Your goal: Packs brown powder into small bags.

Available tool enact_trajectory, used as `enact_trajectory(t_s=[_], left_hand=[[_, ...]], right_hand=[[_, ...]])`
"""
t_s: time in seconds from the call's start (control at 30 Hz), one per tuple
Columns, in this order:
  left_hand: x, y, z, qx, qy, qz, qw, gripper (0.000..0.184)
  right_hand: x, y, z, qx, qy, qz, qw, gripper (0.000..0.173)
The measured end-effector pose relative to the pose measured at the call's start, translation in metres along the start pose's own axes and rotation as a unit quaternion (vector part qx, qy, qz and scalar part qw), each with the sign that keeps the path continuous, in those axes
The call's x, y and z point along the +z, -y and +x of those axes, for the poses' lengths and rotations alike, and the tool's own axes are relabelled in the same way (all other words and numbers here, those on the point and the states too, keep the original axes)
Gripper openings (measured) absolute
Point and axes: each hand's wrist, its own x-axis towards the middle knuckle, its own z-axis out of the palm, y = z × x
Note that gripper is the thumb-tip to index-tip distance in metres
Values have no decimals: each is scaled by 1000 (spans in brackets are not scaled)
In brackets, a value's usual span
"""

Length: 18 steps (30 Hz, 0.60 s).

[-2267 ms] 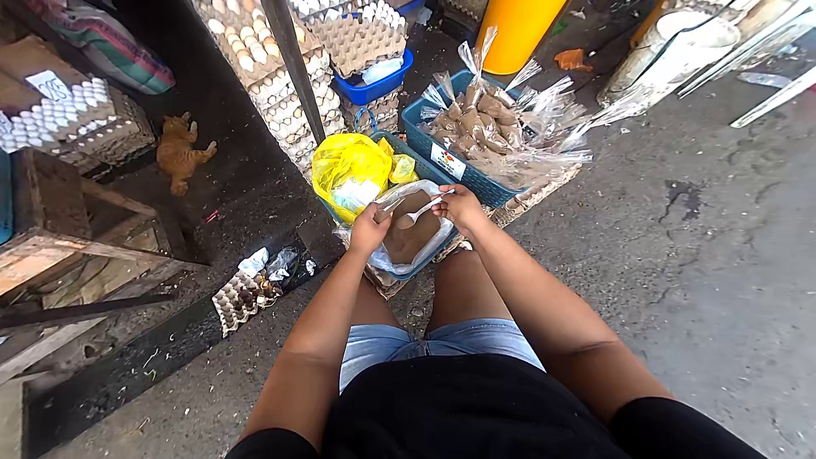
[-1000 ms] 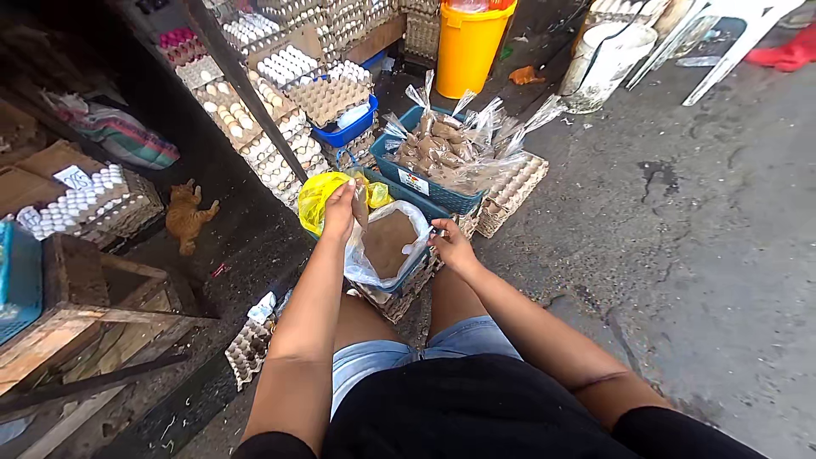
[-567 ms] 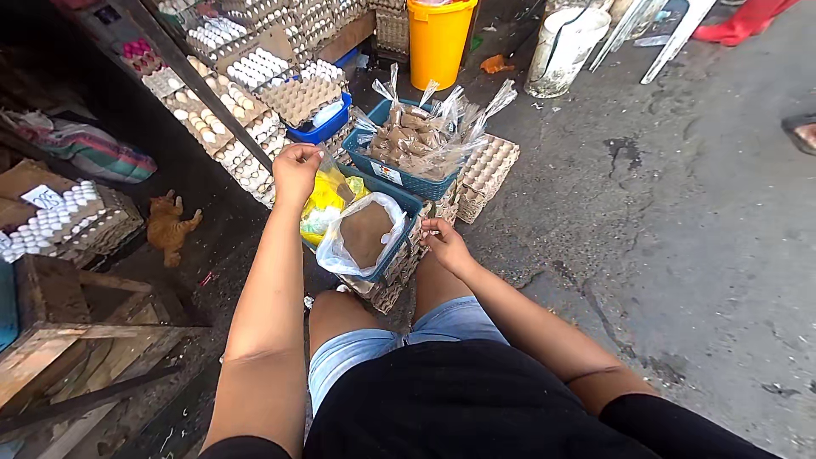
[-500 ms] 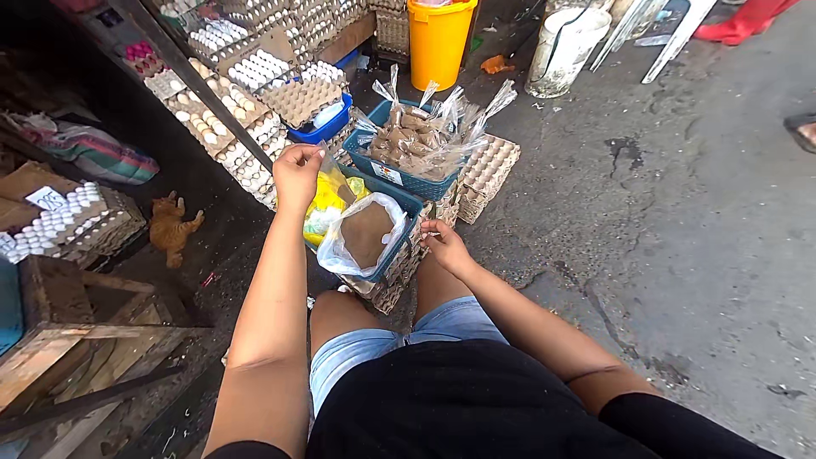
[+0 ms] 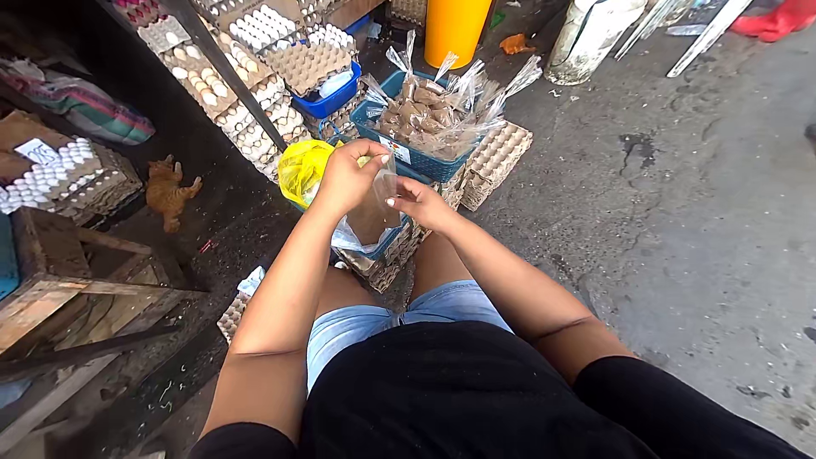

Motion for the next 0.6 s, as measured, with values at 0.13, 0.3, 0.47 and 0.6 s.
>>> enact_trajectory(t_s=[0.13, 0.3, 0.47, 0.6], left_hand=[[14, -7, 4, -58, 16, -10, 998, 20], [45, 4, 19, -112, 44, -47, 992, 22], [66, 10, 25, -133, 91, -70, 984, 26], [73, 18, 19, -155, 85, -79, 981, 25]], right_hand=[[-9, -6, -7, 16, 6, -113, 993, 36], [-6, -14, -33, 81, -58, -83, 992, 35], [-6, -28, -60, 119, -100, -31, 987, 29], [-16, -36, -71, 121, -107, -13, 987, 30]])
